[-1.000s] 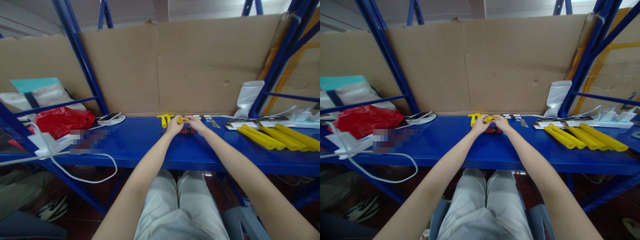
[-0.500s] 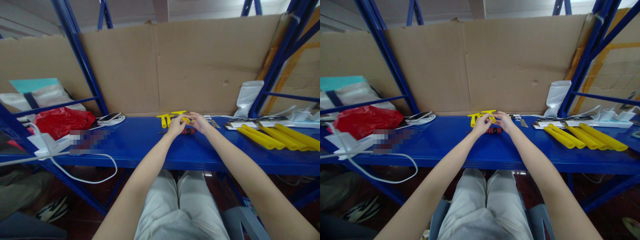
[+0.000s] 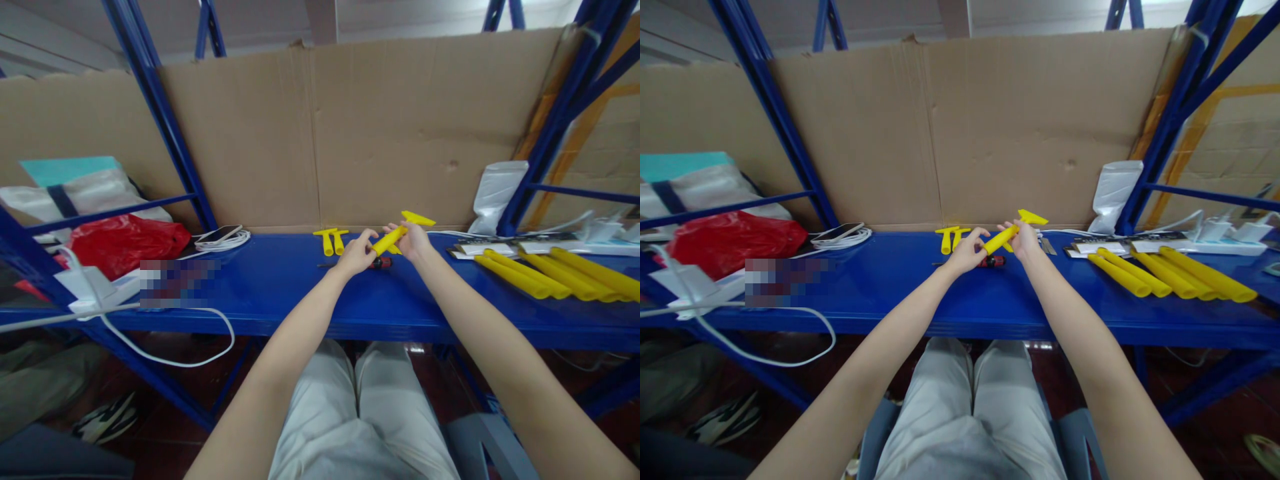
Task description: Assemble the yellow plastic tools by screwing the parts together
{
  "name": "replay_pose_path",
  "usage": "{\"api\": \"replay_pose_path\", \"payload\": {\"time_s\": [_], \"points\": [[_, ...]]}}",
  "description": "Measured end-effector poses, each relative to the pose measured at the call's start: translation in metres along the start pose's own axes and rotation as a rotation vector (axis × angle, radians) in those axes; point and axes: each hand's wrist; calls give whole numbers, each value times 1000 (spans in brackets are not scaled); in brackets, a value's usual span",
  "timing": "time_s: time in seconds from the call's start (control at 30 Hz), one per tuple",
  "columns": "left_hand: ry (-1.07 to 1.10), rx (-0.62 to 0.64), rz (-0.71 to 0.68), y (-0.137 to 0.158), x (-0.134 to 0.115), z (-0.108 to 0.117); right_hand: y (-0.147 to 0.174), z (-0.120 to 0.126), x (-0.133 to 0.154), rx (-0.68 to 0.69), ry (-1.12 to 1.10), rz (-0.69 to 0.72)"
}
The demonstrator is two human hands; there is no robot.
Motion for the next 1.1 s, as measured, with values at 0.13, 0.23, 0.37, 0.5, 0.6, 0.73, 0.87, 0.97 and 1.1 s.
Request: {"api": "replay_pose_path", "payload": {"time_s": [0.13,0.23,0.37,0.5,0.6,0.73,0.87,0.97,1.1], "points": [[-25,35,9,2,-1,0,-5,10,8,-87,-48,73],[-31,41,8,2,-1,1,-10,17,10,-82,-48,95],[31,66,10,2,-2,-1,-15,21,6,-58,-4,106],[94,113,5,2,-5,-3,-12,14,-1,-23,43,64],[51,149,6,3,-4,-4,-8,7,-6,31,82,19],[-26,186,-49,1,-1,-4,-9,4,-9,55,126,27],[-90,162,-96,0,2,-3,-15,9,-10,-7,168,23],[-114,133,-96,0,1,-2,-17,13,-11,-18,248,25],[-129,134,-79,1,-1,-3,-14,12,-11,-54,235,25]]}}
Point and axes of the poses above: each hand's wrist, its own y-axis away from the middle knuckle, its own z-axis out of the back of the hand, x = y × z, and after that the axes turned 14 degrees about y, right-handed
